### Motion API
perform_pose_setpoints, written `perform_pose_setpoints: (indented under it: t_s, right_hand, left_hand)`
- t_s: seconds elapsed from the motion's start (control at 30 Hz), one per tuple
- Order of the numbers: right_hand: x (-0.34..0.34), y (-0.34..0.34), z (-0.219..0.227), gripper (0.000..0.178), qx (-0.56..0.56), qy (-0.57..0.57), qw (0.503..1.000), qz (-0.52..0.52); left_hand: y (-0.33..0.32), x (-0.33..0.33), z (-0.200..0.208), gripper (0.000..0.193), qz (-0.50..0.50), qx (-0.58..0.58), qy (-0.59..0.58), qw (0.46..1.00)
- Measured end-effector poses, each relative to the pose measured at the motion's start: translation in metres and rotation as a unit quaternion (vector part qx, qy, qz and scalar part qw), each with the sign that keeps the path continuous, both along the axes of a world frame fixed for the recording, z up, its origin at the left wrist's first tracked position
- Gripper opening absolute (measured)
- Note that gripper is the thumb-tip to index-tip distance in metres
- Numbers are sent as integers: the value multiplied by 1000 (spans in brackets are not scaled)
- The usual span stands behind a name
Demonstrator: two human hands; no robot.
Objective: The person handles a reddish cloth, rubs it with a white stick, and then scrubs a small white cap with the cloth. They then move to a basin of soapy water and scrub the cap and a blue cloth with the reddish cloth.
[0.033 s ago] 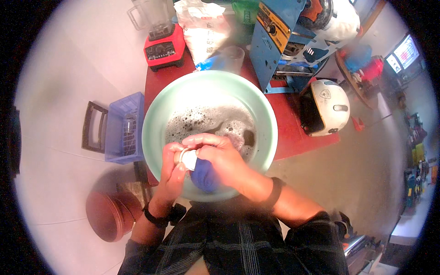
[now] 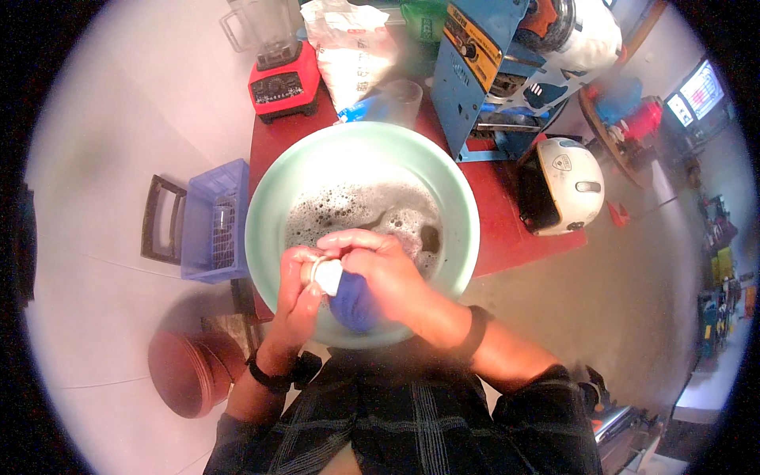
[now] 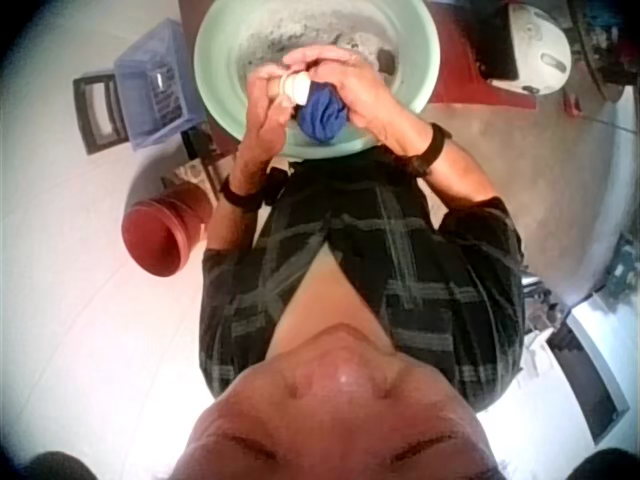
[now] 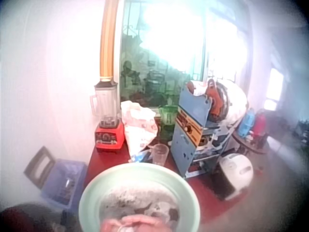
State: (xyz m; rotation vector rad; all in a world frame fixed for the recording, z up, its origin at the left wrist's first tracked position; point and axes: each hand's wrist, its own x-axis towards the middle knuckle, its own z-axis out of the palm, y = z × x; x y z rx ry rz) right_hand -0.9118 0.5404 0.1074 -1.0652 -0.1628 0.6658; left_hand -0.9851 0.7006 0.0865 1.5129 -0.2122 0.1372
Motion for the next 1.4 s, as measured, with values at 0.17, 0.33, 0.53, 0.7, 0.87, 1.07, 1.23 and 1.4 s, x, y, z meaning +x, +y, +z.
perform_pose_setpoints:
  t_s: [0.17, 0.33, 0.53, 0.7, 0.87, 1.07, 1.23, 1.4]
  right_hand:
    - [2, 7, 6, 27, -74, 45, 996, 34]
    - [38, 11, -2, 26, -266, -66, 959, 78]
    - [109, 24, -20, 45, -472, -258, 834, 122]
    - [140, 30, -75, 72, -661, -347, 630, 214]
    - [107, 55, -95, 37, -634, -409, 525, 394]
    - [115, 35, -45, 28, -507, -439, 709, 219]
    - [53, 32, 15, 24, -290, -411, 856, 120]
    - [22, 41, 3, 19, -336, -515, 787, 42]
  left_hand:
    - [1, 8, 9, 32, -15, -127, 43, 991]
    - [12, 16, 11, 33, -64, -371, 110, 920]
    - [29, 10, 7, 32, -107, -464, 107, 873]
    - [40, 7, -4, 35, -42, -466, 157, 870]
    - [49, 6, -8, 39, 31, -297, 180, 937]
    - [58, 20, -13, 47, 37, -160, 242, 956]
    - [45, 32, -26, 42, 36, -181, 183, 966]
    - [48, 36, -37, 34, -11, -43, 141, 989]
